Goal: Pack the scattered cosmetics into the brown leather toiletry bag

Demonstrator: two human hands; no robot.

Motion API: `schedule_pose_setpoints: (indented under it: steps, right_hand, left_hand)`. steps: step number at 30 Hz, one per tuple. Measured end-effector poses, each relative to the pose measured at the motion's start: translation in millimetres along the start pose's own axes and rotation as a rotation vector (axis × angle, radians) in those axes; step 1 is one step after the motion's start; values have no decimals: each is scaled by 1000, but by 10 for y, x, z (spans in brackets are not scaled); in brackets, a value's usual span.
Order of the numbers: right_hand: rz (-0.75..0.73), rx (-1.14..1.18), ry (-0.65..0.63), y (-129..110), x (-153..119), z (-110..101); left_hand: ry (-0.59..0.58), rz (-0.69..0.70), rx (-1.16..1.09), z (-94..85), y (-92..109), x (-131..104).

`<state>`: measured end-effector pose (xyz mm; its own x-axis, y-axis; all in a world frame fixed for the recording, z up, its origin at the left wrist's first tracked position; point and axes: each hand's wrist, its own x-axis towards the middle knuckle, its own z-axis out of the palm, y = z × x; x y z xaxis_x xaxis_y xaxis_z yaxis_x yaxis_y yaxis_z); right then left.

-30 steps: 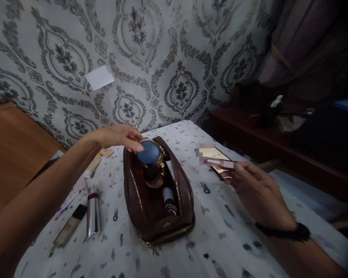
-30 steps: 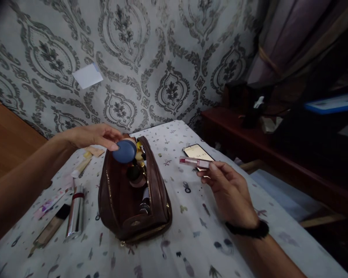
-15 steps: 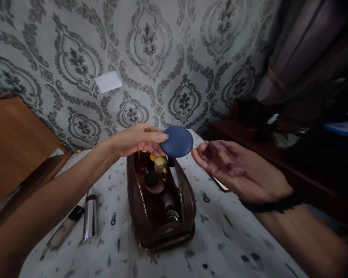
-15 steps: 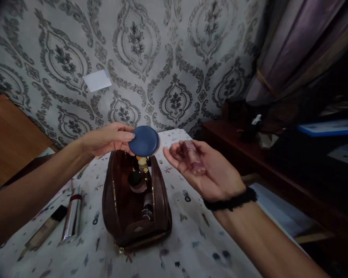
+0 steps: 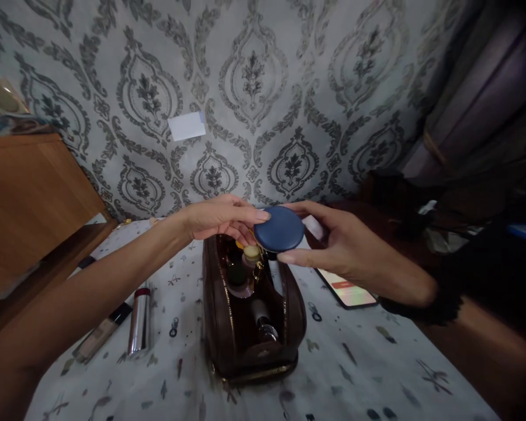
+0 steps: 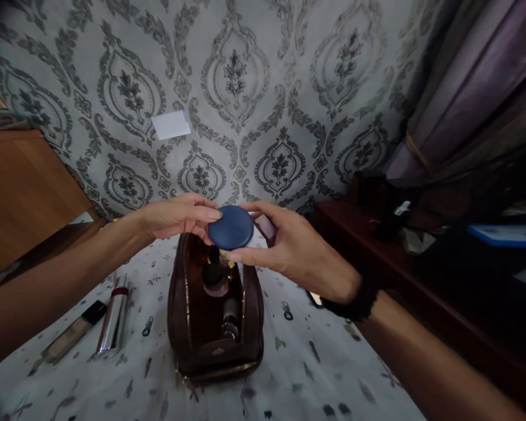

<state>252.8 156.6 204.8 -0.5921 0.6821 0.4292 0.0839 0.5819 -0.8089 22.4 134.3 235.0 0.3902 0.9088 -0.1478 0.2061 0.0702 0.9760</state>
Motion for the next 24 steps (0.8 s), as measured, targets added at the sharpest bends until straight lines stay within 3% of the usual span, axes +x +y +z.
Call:
schedule_pose_setpoints:
  steps: [4,8,11,13,15,19,21,24]
  right_hand:
    - [-50,-115,-24,-4,39,32]
    - [-36,-47,-43,-35,16,33]
    - [37,37,-11,-56,-36,0]
    - [113,132,22,-33,-79,-33]
    - [175,257,56,16,-122,-65]
    - [228,470,105,104,-181,-96]
    - [241,543,127,123,-204,-93]
    - [268,596,133,146,-246,-73]
  left_hand:
    - [6,1,3,47,23,0]
    - [-20,11,11,75,-4,-18]
    - [-89,44,54,-20,-56,1]
    - [-152,4,223,-104,-91,50]
    - [-223,-103,551,-136,-133,125]
    - [-249,-279,1211,59,-262,276]
    - [-184,-269,1325,205,-344,318]
    - [-81,-228,1306,324,-474,341]
